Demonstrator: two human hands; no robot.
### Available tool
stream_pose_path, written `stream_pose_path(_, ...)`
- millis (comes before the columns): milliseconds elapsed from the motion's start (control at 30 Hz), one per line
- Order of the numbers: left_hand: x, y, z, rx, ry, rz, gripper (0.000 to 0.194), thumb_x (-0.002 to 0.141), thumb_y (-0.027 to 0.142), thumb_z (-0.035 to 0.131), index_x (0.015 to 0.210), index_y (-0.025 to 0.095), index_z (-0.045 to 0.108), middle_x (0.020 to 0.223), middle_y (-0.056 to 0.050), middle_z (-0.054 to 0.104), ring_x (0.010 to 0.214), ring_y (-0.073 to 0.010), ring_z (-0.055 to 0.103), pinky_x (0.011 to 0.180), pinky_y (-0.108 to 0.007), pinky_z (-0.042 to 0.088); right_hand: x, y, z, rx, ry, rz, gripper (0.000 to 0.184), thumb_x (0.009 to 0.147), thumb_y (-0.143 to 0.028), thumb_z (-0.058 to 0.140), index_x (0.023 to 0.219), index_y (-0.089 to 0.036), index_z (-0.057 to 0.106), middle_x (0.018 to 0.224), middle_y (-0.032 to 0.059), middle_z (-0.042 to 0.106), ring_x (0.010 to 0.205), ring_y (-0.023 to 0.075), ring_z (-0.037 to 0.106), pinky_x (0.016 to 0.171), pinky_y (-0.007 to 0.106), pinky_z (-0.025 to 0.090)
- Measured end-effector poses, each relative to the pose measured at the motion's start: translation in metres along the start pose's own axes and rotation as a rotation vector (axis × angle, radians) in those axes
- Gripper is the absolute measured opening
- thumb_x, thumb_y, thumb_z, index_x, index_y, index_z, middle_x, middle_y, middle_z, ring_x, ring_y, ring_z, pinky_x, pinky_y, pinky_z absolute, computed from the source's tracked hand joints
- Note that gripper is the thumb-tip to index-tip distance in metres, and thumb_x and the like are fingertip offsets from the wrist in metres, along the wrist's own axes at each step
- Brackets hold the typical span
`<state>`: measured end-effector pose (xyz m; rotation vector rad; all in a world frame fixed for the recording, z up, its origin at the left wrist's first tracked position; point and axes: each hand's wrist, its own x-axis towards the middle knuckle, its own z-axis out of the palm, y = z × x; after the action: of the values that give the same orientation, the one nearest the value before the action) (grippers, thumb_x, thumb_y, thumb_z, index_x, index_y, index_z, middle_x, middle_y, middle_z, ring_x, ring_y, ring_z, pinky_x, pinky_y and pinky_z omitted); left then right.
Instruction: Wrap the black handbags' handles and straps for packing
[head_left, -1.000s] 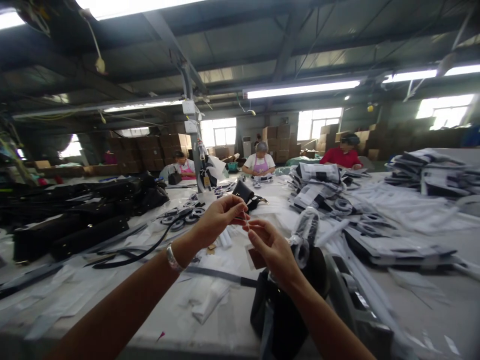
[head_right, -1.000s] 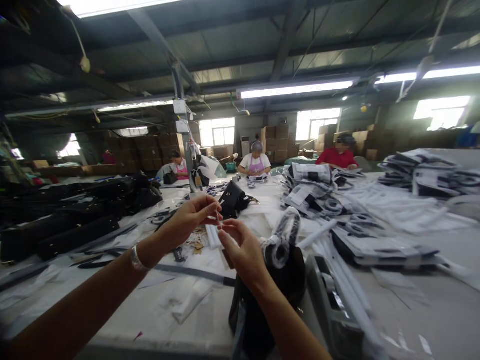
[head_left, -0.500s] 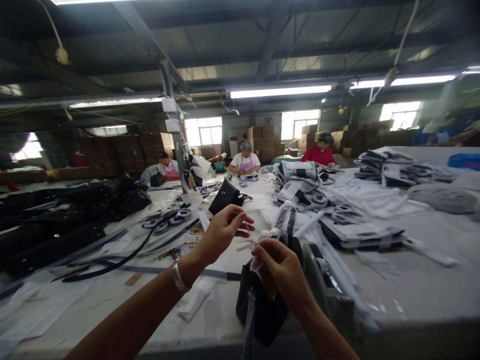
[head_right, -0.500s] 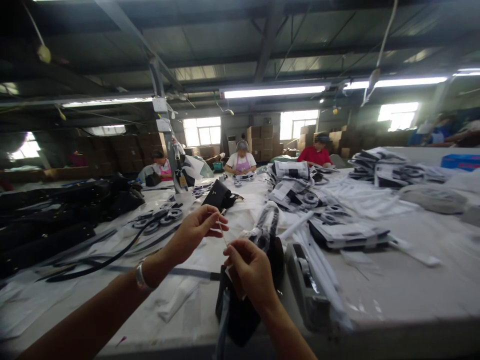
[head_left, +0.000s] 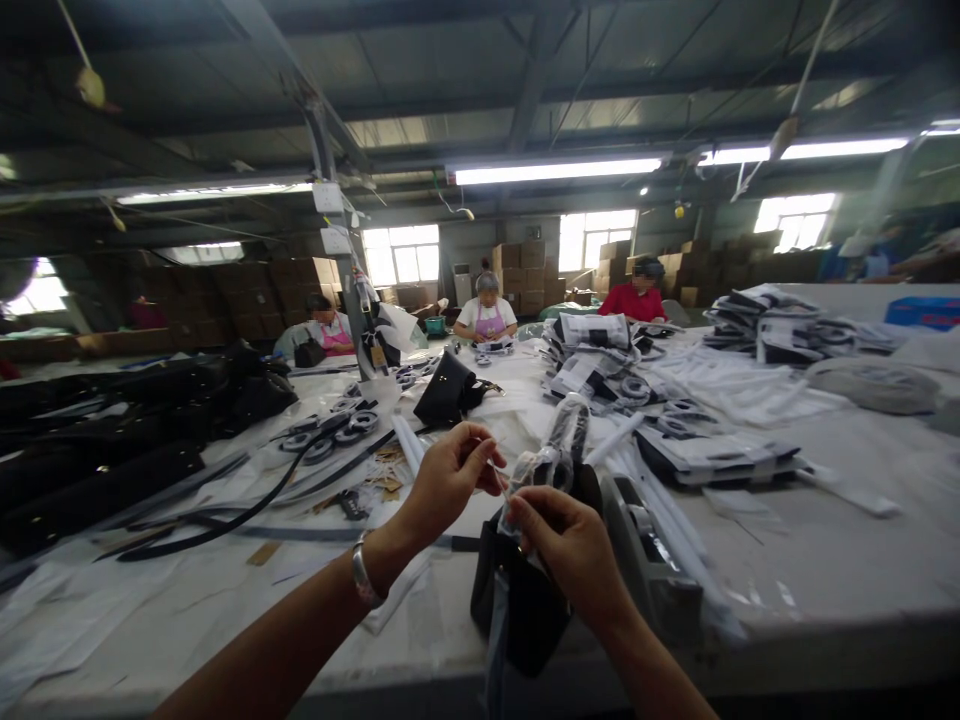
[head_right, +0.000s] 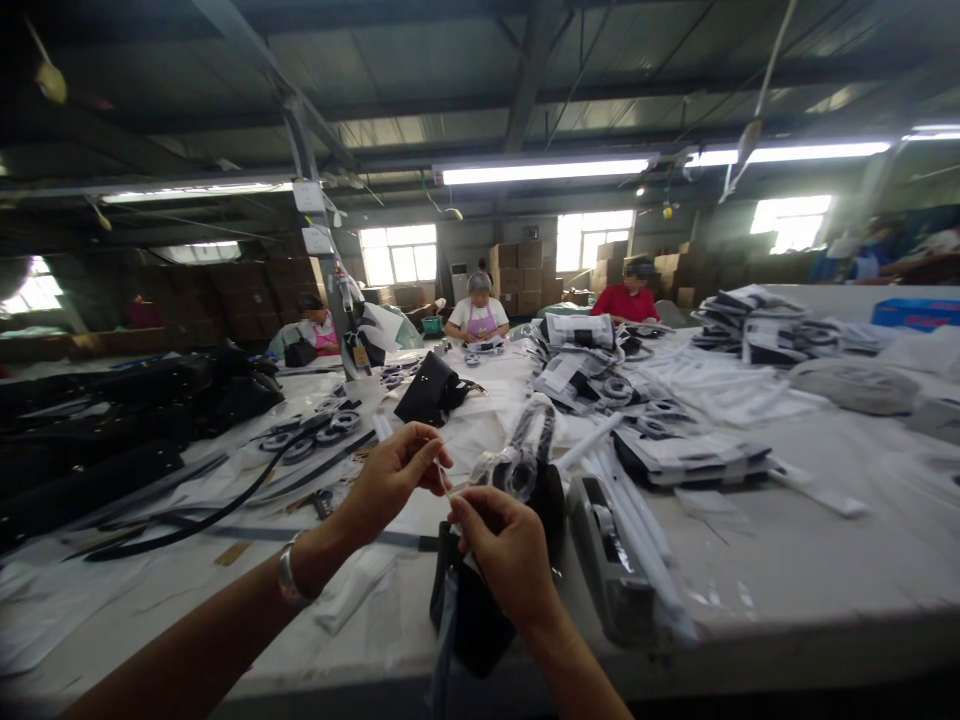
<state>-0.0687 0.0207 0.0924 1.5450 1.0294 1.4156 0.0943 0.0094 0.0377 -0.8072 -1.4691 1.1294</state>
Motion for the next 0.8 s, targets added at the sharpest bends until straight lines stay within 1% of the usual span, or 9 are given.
stream_pose_path(133,-0.004,-0.007,0.006,-0.078,-0.011,-0.033,0.029,0.085,0.044,0.066,0.088,0.017,0.055,0.076,-0.001,0.067,0.055,-0.0111,0.064,0.055,-0.024,0.055,-0.002,0.003,0.001,-0.025,0.131,-0.02,0.029,0.087,-0.048,0.064,0.088,-0.019,0.067,0.068,-0.0006,0.065,0.051,0.011,0.053,0.051,0.022,0.043)
stream_pose_path(233,-0.005,-0.017,0.008,-0.1,-0.07,-0.051,0.029,0.085,0.044,0.066,0.092,0.018,0.057,0.075,0.0,0.066,0.054,-0.0105,0.062,0.053,-0.023,0.053,-0.003,0.005,-0.005,-0.009,0.189,-0.033,0.03,0.089,-0.05,0.059,0.089,-0.02,0.062,0.07,-0.0009,0.064,0.048,0.0103,0.05,0.047,0.022,0.04)
stream_pose_path(300,-0.005,-0.027,0.005,-0.049,-0.096,-0.066,0.03,0.087,0.046,0.062,0.098,0.019,0.056,0.078,-0.001,0.066,0.055,-0.0119,0.063,0.053,-0.024,0.053,-0.005,0.008,-0.015,-0.03,0.207,-0.029,0.03,0.089,-0.05,0.059,0.09,-0.021,0.061,0.07,-0.0008,0.063,0.048,0.0104,0.05,0.047,0.022,0.04)
stream_pose_path(367,-0.004,-0.041,-0.001,0.044,-0.08,-0.091,0.03,0.088,0.045,0.06,0.103,0.019,0.056,0.083,-0.003,0.067,0.062,-0.0145,0.066,0.056,-0.026,0.054,-0.007,0.012,-0.03,-0.1,0.224,0.001,0.03,0.089,-0.051,0.059,0.09,-0.02,0.061,0.067,-0.0008,0.063,0.047,0.0109,0.05,0.046,0.022,0.04)
stream_pose_path(467,0.0,-0.063,-0.011,0.132,-0.093,-0.171,0.025,0.085,0.038,0.063,0.098,0.017,0.061,0.089,-0.006,0.068,0.077,-0.018,0.068,0.063,-0.027,0.054,-0.01,0.024,-0.051,-0.267,0.223,0.076,0.032,0.086,-0.052,0.06,0.087,-0.02,0.062,0.065,0.0006,0.067,0.045,0.0126,0.053,0.045,0.024,0.041)
stream_pose_path(533,0.003,-0.076,-0.015,0.128,-0.174,-0.224,0.021,0.083,0.034,0.065,0.092,0.015,0.066,0.087,-0.007,0.069,0.078,-0.0188,0.067,0.064,-0.026,0.051,-0.008,0.034,-0.059,-0.35,0.188,0.117,0.033,0.086,-0.053,0.06,0.083,-0.02,0.063,0.065,0.0019,0.069,0.045,0.0141,0.055,0.045,0.025,0.041)
stream_pose_path(600,0.006,-0.083,-0.015,0.101,-0.277,-0.237,0.02,0.081,0.032,0.068,0.088,0.014,0.071,0.082,-0.006,0.071,0.076,-0.0184,0.066,0.065,-0.026,0.049,-0.003,0.043,-0.06,-0.372,0.134,0.143,0.032,0.085,-0.052,0.06,0.08,-0.02,0.063,0.066,0.0026,0.071,0.043,0.0145,0.055,0.045,0.026,0.04)
stream_pose_path(700,0.013,-0.085,-0.01,0.033,-0.444,-0.236,0.024,0.077,0.035,0.073,0.09,0.015,0.074,0.086,-0.005,0.073,0.082,-0.0192,0.066,0.074,-0.027,0.049,0.008,0.052,-0.051,-0.319,0.043,0.16,0.03,0.085,-0.049,0.06,0.078,-0.019,0.063,0.069,0.0025,0.073,0.041,0.0126,0.052,0.044,0.024,0.037)
stream_pose_path(800,0.02,-0.085,-0.005,-0.039,-0.593,-0.252,0.035,0.074,0.04,0.077,0.1,0.016,0.074,0.094,-0.007,0.074,0.089,-0.0219,0.067,0.082,-0.031,0.05,0.02,0.057,-0.038,-0.253,-0.029,0.155,0.029,0.086,-0.046,0.059,0.08,-0.018,0.065,0.068,0.0016,0.072,0.042,0.0115,0.052,0.043,0.023,0.036)
